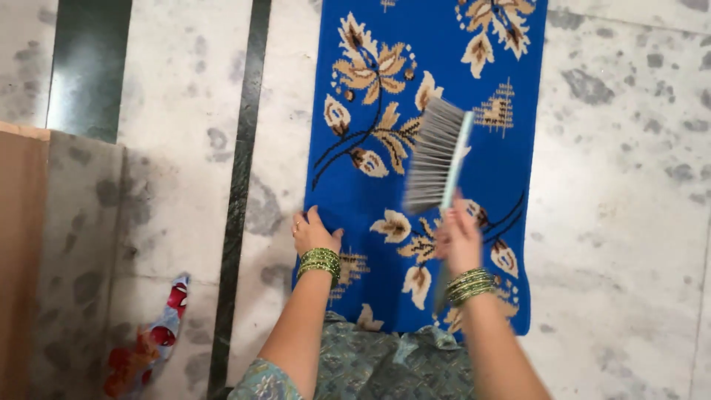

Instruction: The person cleans a rug by unrolling it across the floor in sections and brushing its surface with a hand brush.

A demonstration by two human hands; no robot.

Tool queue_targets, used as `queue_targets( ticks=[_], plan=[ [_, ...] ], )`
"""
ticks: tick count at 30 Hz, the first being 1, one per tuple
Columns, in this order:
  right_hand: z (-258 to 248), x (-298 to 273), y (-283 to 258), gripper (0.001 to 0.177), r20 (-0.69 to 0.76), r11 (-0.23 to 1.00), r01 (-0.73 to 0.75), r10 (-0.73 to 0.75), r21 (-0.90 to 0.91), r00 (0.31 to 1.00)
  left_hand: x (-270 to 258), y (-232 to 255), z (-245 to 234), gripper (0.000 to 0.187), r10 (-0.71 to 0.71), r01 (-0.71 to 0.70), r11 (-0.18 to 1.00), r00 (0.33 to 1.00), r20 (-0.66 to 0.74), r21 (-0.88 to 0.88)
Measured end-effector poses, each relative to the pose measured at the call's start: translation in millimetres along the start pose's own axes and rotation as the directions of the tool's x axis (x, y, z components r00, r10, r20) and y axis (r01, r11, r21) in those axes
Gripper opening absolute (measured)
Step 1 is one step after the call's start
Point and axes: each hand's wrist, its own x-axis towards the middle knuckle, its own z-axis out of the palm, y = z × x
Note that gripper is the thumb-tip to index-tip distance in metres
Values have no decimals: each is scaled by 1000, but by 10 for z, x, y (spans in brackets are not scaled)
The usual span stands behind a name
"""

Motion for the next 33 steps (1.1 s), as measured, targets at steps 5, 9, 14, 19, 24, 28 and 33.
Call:
queue_targets(
  ticks=[5, 9, 14, 19, 24, 28, 33],
  plan=[
    [376, -329, -339, 25, 599, 645, -444, -26, 622, 801, 10, 232, 124, 29, 154, -21, 607, 984, 91, -794],
    [286, -270, -258, 32, 765, 539, -607, -116, 584, 633, -43, 542, 72, 23, 198, 69, 445, 965, 173, -893],
    [270, -169, -263, 30, 705, 700, -477, -54, 532, 707, -25, 537, 129, 36, 32, -93, 835, 992, -122, -543],
    [870, -301, -103, 60, 428, 750, 625, -503, -216, 751, -72, 65, 179, 95, -304, 296, 952, 942, -142, -76],
    [964, -354, 50, 62, 545, 291, 564, -151, -773, 825, -206, -126, 59, 102, -246, 233, 962, 966, 83, 144],
    [-14, 115, 185, 69, 190, 282, 181, 2, -942, 982, -158, 32, -39, 119, -152, 99, 943, 977, 147, 319],
    [-1425, 413, 131, 59, -316, 534, -68, -388, -843, 866, -30, 9, 115, 113, -59, -62, 837, 977, 203, 544]
  ],
)
